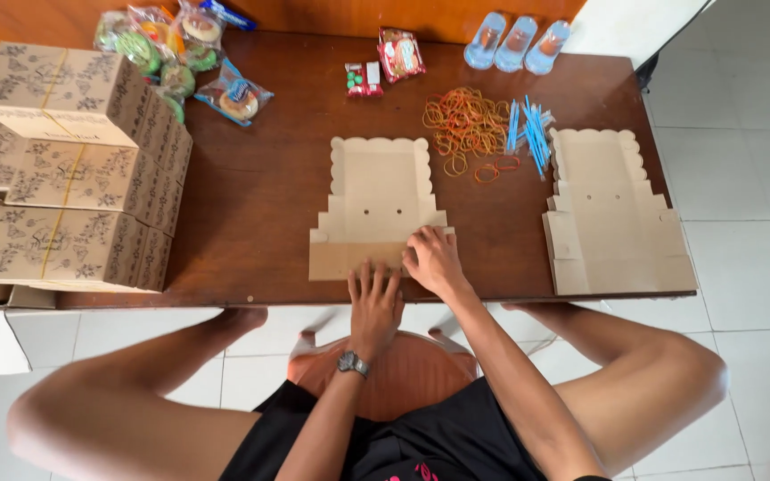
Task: The person is filling a cardboard box with snacks and a drink, closing it, and then folding a new cardboard box from a flat template.
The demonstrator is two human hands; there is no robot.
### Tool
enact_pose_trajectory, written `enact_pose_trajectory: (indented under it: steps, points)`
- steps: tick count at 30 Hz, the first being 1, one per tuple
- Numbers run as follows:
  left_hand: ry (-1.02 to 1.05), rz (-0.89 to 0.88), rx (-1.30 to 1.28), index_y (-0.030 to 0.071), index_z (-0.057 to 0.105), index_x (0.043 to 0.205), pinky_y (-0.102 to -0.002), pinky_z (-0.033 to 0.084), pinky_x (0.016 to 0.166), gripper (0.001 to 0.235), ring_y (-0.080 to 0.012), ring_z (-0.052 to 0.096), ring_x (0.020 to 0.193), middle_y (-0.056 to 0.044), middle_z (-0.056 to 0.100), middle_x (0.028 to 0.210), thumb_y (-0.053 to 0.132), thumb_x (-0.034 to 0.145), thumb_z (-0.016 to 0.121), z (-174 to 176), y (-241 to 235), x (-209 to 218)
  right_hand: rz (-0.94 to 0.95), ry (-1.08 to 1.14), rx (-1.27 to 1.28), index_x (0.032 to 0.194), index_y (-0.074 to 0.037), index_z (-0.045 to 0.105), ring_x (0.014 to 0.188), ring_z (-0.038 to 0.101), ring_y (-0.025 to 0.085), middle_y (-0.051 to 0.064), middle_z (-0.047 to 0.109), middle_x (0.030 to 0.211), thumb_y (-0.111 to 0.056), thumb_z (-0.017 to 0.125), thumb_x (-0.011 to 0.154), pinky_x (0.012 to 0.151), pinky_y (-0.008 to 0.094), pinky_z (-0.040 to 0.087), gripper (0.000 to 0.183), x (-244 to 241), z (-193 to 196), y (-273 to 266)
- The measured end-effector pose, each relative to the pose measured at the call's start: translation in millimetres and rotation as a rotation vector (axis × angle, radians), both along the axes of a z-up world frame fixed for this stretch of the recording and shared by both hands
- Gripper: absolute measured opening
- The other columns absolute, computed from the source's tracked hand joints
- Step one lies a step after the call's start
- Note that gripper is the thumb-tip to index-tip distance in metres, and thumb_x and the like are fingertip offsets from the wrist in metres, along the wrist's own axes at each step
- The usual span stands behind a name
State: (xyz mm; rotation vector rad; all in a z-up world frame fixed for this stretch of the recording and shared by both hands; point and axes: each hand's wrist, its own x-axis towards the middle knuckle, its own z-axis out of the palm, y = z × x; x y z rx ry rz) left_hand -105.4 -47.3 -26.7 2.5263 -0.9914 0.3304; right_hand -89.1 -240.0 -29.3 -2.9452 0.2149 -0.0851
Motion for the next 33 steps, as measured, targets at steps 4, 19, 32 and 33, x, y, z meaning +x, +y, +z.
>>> enact_pose_trajectory:
  steps: [4,19,32,33]
  points:
    - [-0.043,0.021,-0.086,0.019,0.058,0.125,-0.060,0.024,0.116,0.031,-0.0407,0.040,0.142,-0.012,0.055,0.135,0.023,0.094,0.060,0,1,-6,-0.012,-0.029,0.011,0.115,-0.014,0.064,0.122,0.055,0.031,0.009,0.059,0.118,-0.034,0.060,0.093,0.093,0.050,0.046,0.030,33,6,3]
    - [-0.034,-0.031,-0.099,0.012,0.061,0.133,-0.068,0.028,0.113,0.038,-0.0457,0.041,0.140,-0.019,0.054,0.144,0.019,0.096,0.058,3,4,-3,-0.009,0.331,-0.054,0.158,-0.015,0.022,0.156,0.005,0.032,0.012,0.010,0.169,-0.025,0.068,0.092,0.119,0.058,0.025,0.082,189,22,-43]
    - [0.011,-0.027,-0.081,0.013,0.058,0.135,-0.068,0.026,0.114,0.042,-0.0442,0.037,0.143,-0.018,0.050,0.147,0.019,0.093,0.061,-4,4,-3,-0.022,0.275,-0.151,0.142,-0.021,0.044,0.130,0.045,0.028,0.007,0.048,0.132,-0.027,0.076,0.077,0.094,0.057,0.039,0.073,213,17,-40]
    - [0.012,-0.028,-0.082,0.013,0.058,0.135,-0.068,0.026,0.114,0.042,-0.0442,0.037,0.143,-0.018,0.050,0.147,0.019,0.093,0.061,-4,4,-3,-0.023,0.277,-0.152,0.142,-0.021,0.044,0.130,0.045,0.028,0.007,0.048,0.132,-0.027,0.076,0.077,0.094,0.057,0.039,0.073,212,15,-39]
